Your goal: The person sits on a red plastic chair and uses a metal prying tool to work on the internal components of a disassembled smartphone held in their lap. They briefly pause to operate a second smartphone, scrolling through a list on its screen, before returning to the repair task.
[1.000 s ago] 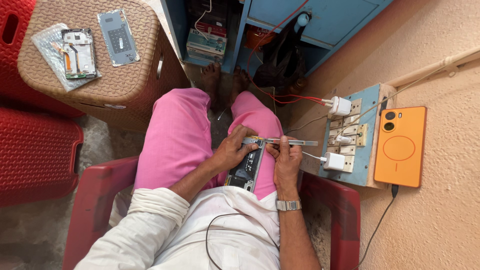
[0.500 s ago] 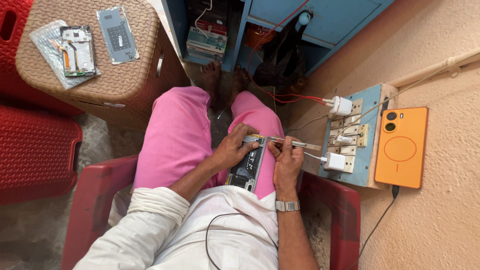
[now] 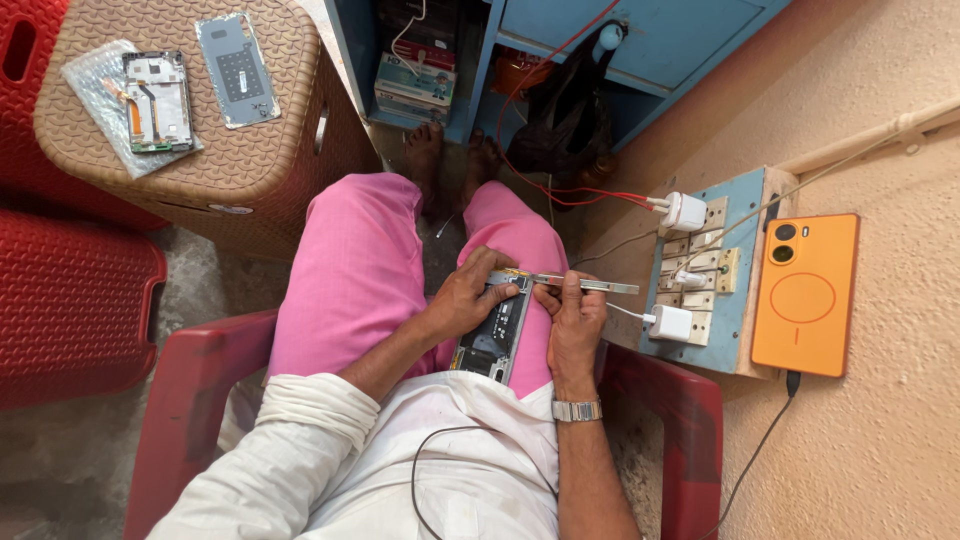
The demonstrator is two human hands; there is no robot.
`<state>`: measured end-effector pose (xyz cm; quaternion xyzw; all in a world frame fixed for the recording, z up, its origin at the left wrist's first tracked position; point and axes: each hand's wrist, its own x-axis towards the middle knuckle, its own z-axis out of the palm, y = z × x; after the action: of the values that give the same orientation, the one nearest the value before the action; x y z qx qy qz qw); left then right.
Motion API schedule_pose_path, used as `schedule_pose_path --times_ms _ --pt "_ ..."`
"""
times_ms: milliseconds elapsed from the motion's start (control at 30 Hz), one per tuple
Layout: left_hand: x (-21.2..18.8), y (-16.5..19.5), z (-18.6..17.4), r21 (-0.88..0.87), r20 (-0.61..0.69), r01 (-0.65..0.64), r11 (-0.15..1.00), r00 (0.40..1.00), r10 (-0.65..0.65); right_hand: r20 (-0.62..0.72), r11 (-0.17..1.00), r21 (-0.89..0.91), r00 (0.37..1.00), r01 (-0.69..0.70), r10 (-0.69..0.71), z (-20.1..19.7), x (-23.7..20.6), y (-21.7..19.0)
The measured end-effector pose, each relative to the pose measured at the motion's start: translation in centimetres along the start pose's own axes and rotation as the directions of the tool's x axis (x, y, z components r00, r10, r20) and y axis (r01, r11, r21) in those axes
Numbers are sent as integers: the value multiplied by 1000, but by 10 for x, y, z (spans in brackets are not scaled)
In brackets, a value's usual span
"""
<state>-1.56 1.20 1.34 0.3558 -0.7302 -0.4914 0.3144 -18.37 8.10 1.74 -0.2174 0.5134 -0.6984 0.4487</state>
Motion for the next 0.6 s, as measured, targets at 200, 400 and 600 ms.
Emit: schedule_pose_path --times_ms 200,400,600 --pt "0 2 1 10 -6 -19 1000 1000 19 7 1000 -6 1000 -7 7 -1 -1 0" --pt "2 3 1 -5 7 -3 1000 1000 3 -48 992 125 999 17 -11 0 -3 -1" --pt "1 1 1 -6 7 -4 1000 1000 4 -22 997 81 1000 16 -14 1 -1 1"
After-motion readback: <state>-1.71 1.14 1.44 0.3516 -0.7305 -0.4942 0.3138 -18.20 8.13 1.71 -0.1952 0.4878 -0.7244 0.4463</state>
